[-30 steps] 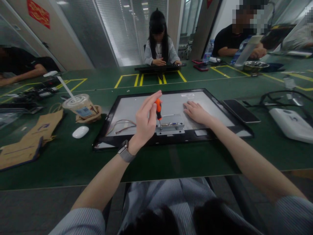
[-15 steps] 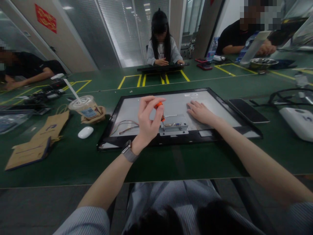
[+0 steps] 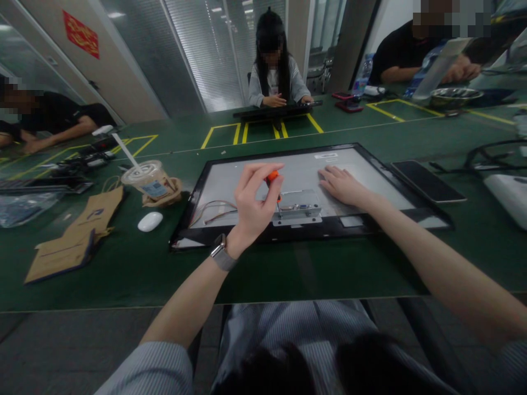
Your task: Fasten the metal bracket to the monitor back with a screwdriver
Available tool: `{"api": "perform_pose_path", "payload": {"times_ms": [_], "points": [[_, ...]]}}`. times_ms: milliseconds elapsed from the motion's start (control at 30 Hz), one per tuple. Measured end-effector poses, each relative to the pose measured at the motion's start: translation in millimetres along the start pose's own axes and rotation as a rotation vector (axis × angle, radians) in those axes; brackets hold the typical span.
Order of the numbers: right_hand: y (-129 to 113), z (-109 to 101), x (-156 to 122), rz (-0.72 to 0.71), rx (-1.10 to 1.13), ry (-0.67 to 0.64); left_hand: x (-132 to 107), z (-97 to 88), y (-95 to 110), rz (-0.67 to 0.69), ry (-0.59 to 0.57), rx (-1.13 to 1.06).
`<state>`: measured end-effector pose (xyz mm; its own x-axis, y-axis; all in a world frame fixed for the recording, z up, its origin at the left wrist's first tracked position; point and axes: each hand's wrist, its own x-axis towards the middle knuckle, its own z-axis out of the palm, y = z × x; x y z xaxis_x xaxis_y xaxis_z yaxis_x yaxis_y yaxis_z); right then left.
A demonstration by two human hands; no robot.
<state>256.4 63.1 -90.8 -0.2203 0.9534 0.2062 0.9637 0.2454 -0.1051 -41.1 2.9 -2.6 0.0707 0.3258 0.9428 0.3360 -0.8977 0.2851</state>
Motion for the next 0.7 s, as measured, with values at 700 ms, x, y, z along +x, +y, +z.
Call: {"api": "perform_pose_path", "payload": {"times_ms": [700], "points": [[-1.1,-2.8,0.5,0.019,0.019,-0.036,2.5,-3.2,-7.4,-0.028,-0.012,0.023]]}}
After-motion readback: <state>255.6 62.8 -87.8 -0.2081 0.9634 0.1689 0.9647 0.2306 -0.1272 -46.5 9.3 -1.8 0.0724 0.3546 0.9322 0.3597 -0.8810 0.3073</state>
